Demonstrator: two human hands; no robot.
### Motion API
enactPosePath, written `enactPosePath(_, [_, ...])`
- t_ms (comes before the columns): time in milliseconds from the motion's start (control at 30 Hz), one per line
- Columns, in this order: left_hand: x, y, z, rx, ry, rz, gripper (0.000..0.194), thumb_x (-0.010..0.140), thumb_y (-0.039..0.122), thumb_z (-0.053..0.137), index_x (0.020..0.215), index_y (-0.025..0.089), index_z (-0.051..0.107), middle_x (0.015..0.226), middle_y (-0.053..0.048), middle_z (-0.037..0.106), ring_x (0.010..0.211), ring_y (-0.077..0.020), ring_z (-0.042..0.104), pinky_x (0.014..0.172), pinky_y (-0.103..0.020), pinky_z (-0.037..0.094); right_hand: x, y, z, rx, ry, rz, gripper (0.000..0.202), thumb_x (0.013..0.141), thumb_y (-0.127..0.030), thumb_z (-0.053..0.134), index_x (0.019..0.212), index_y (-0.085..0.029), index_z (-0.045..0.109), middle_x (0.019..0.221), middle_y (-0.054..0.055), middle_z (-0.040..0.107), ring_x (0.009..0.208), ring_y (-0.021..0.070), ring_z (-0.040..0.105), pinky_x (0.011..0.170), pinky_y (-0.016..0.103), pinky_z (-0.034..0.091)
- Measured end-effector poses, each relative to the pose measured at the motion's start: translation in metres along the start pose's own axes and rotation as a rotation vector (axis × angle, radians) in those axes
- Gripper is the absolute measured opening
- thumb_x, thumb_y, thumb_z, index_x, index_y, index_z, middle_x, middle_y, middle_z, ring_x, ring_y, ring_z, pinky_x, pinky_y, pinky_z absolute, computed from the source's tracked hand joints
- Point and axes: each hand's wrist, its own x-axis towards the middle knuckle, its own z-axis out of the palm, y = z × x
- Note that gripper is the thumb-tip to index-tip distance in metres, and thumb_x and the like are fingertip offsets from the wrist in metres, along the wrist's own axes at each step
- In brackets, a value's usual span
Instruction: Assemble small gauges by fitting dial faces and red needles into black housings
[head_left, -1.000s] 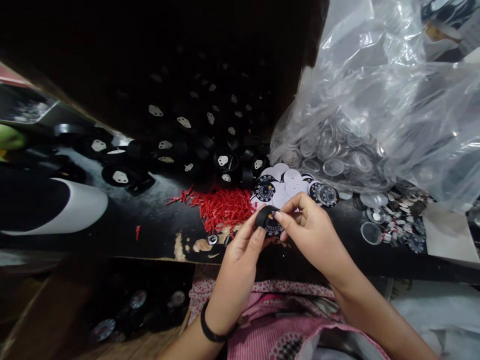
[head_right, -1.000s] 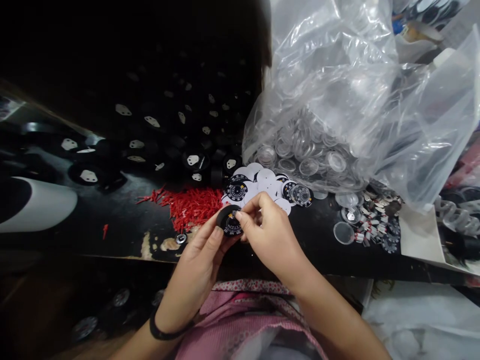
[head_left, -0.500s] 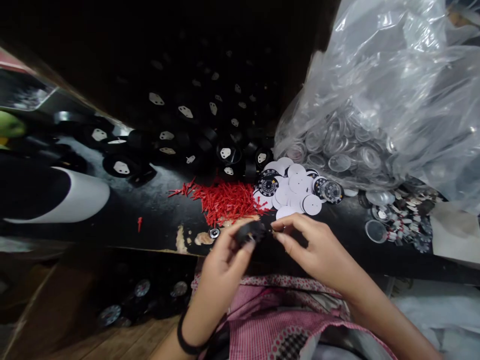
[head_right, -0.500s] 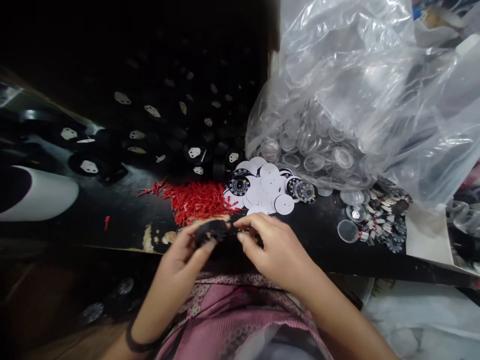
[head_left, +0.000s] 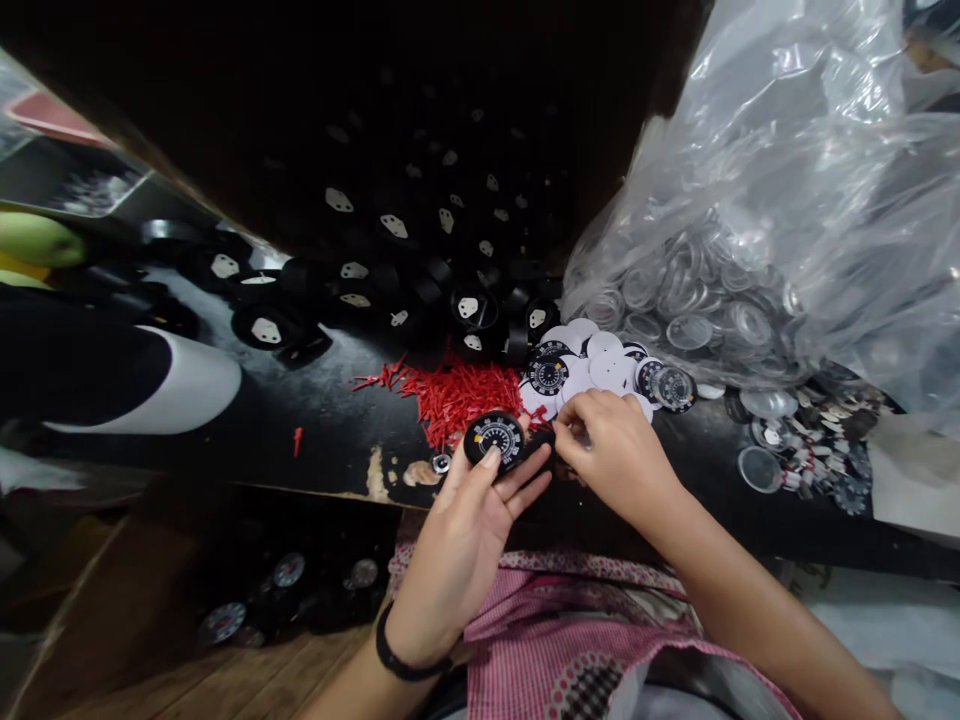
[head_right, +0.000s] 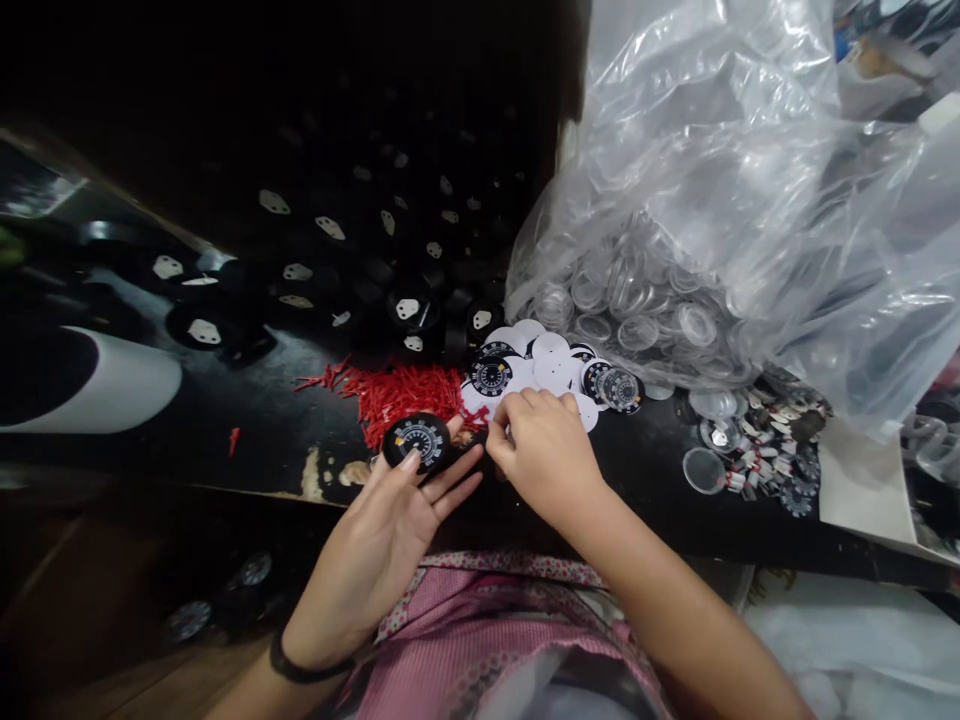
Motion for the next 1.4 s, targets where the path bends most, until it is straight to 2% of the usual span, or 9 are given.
enactPosePath(333, [0.006, -0.003, 0.002, 0.028, 0.063, 0.118, 0.026, 0.088, 0.025, 0.06, 0.113, 0.022, 0.058, 0.124, -0.009, 0.067, 0.124, -0.0255, 0.057, 0.107, -0.046, 0.044, 0.007, -0.016, 0.004, -0.16, 0.0, -0.015, 0.021, 0.094, -0.025, 0.045, 0.086, -0.015, 0.062, 0.088, 0.013, 0.068, 0.084, 0.0282, 0.06, 0.076, 0.041, 0.033])
enactPosePath(467, [0.007, 0.005, -0.001, 0.084, 0.079, 0.23, 0.023, 0.089, 0.028, 0.06, 0.111, 0.022, 0.061, 0.122, -0.008, 0.068, 0.117, -0.0247, 0.062, 0.106, -0.043, 0.045, 0.006, -0.009, 0.005, -0.023, 0.005, 0.01, 0.015, 0.09, -0.023, 0.051, 0.082, -0.016, 0.061, 0.086, 0.008, 0.067, 0.082, 0.0243, 0.06, 0.077, 0.039, 0.034])
enactPosePath(600, [0.002, 0.005, -0.002, 0.08, 0.055, 0.102, 0.025, 0.088, 0.031, 0.06, 0.112, 0.027, 0.062, 0.124, -0.006, 0.067, 0.109, -0.0277, 0.067, 0.096, -0.047, 0.053, -0.004, -0.004, 0.002, 0.221, 0.051, 0.03, 0.009, 0.087, -0.023, 0.058, 0.081, -0.017, 0.061, 0.083, 0.003, 0.067, 0.081, 0.0182, 0.06, 0.077, 0.032, 0.036])
enactPosePath(767, [0.008, 0.0, 0.001, 0.018, 0.079, -0.134, 0.027, 0.088, 0.033, 0.058, 0.112, 0.025, 0.066, 0.129, -0.006, 0.065, 0.114, -0.0261, 0.064, 0.094, -0.039, 0.056, -0.011, -0.003, 0.003, 0.444, 0.134, -0.13, 0.009, 0.087, -0.026, 0.061, 0.088, -0.018, 0.062, 0.088, 0.0, 0.067, 0.087, 0.0134, 0.059, 0.083, 0.026, 0.04])
enactPosePath(900, [0.007, -0.002, 0.009, 0.009, 0.078, -0.07, 0.026, 0.087, 0.031, 0.058, 0.106, 0.017, 0.069, 0.117, -0.01, 0.071, 0.116, -0.0245, 0.063, 0.101, -0.036, 0.052, -0.025, 0.004, -0.003, 0.493, 0.196, -0.137, 0.008, 0.089, -0.026, 0.06, 0.092, -0.02, 0.063, 0.093, 0.002, 0.065, 0.094, 0.0149, 0.057, 0.089, 0.028, 0.04])
enactPosePath(1067, [-0.004, -0.015, 0.006, 0.15, 0.014, 0.185, 0.028, 0.087, 0.032, 0.063, 0.113, 0.024, 0.065, 0.118, -0.007, 0.071, 0.118, -0.0241, 0.062, 0.107, -0.042, 0.045, -0.034, 0.005, -0.009, 0.581, 0.099, 0.012, 0.008, 0.088, -0.027, 0.063, 0.088, -0.019, 0.061, 0.089, 0.003, 0.061, 0.084, 0.0165, 0.056, 0.075, 0.029, 0.043])
enactPosePath(1167, [-0.007, -0.015, 0.0, 0.272, -0.005, 0.22, 0.034, 0.088, 0.033, 0.062, 0.122, 0.03, 0.06, 0.128, -0.004, 0.065, 0.125, -0.0239, 0.056, 0.109, -0.041, 0.043, -0.032, -0.002, -0.013, 0.585, 0.068, 0.022, 0.01, 0.089, -0.023, 0.059, 0.079, -0.019, 0.059, 0.084, 0.003, 0.059, 0.081, 0.0167, 0.054, 0.073, 0.03, 0.041])
enactPosePath(1300, [0.001, -0.004, 0.001, 0.259, 0.055, 0.323, 0.044, 0.091, 0.034, 0.055, 0.134, 0.034, 0.048, 0.122, -0.003, 0.068, 0.119, -0.0214, 0.061, 0.108, -0.04, 0.043, -0.032, -0.009, -0.02, 0.756, 0.037, 0.028, 0.012, 0.09, -0.026, 0.06, 0.079, -0.02, 0.059, 0.08, 0.0, 0.059, 0.076, 0.0146, 0.055, 0.07, 0.027, 0.043])
enactPosePath(1400, [0.01, -0.002, 0.008, 0.288, 0.051, 0.259, 0.041, 0.089, 0.033, 0.058, 0.13, 0.032, 0.052, 0.123, -0.003, 0.066, 0.115, -0.0204, 0.062, 0.102, -0.036, 0.047, -0.033, -0.01, -0.02, 0.837, 0.04, 0.051, 0.012, 0.091, -0.026, 0.058, 0.081, -0.02, 0.061, 0.08, 0.0, 0.062, 0.075, 0.0141, 0.057, 0.071, 0.027, 0.043])
